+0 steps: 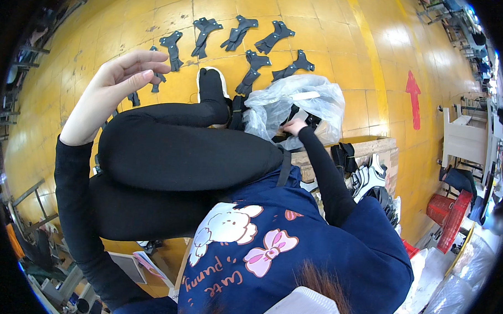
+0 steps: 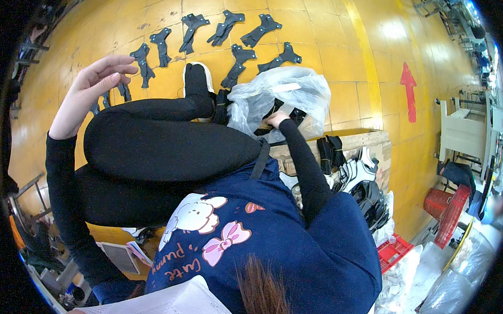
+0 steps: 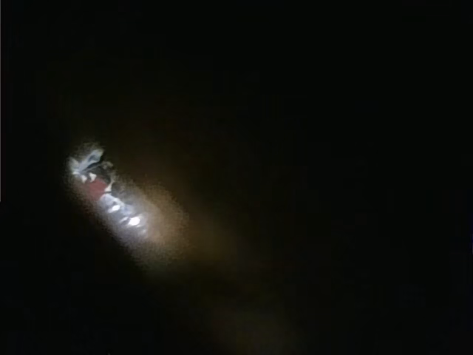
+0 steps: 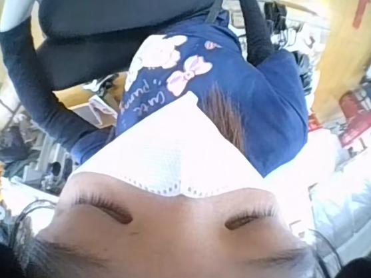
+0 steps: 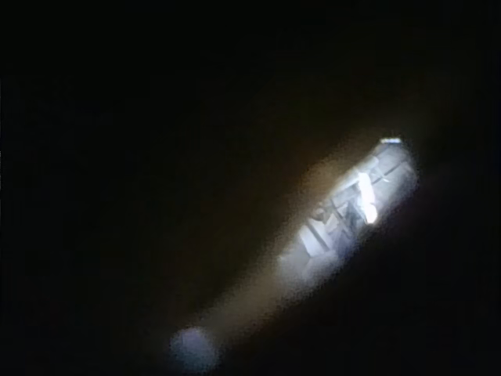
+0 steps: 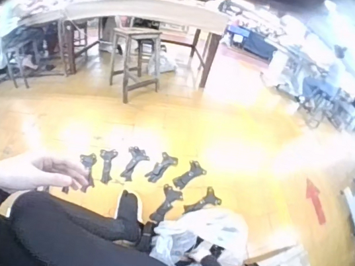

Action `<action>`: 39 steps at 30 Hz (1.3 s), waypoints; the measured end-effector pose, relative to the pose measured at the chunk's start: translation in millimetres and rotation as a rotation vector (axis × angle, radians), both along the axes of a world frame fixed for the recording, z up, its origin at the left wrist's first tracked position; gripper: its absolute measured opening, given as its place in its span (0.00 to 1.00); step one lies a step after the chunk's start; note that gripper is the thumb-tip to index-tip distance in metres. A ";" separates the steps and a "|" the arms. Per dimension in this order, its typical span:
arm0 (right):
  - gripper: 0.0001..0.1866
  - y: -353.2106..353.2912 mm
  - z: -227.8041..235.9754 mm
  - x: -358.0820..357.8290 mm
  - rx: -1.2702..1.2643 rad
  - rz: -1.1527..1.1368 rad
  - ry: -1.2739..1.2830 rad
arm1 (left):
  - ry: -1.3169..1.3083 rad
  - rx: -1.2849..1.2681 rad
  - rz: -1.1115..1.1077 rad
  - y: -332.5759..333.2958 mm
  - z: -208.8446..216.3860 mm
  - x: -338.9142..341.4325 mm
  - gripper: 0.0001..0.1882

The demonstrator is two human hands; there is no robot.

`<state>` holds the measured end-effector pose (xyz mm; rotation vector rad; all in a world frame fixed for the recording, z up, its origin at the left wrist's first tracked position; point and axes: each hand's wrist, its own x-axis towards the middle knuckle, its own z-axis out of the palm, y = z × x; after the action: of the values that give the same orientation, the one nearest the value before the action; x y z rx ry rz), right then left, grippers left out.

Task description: The person sits on the floor and repeatedly picks up small black plastic hardware parts from a clear plastic bag, briefly inspects them, and places them into a neat row on the yellow floor. The person handles the parts one at a time and continues the process for the duration of the clip.

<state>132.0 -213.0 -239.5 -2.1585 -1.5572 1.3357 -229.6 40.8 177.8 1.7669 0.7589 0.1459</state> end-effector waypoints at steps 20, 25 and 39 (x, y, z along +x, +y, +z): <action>0.43 10.4 -28.8 -107.8 -0.175 -0.347 -0.114 | 0.029 0.006 -0.051 -0.3 -10.5 7.2 0.17; 0.30 5.3 -20.9 -100.6 0.031 -0.373 -0.185 | 0.037 0.041 -0.091 0.4 -8.1 7.4 0.17; 0.24 59.8 250.5 -121.2 0.788 -0.767 0.824 | -0.049 0.317 -0.243 -20.5 -22.1 25.5 0.20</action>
<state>10.8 -153.3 11.0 -1.2185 -0.6248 0.9015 -204.2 20.3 155.7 2.1328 0.4987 0.1513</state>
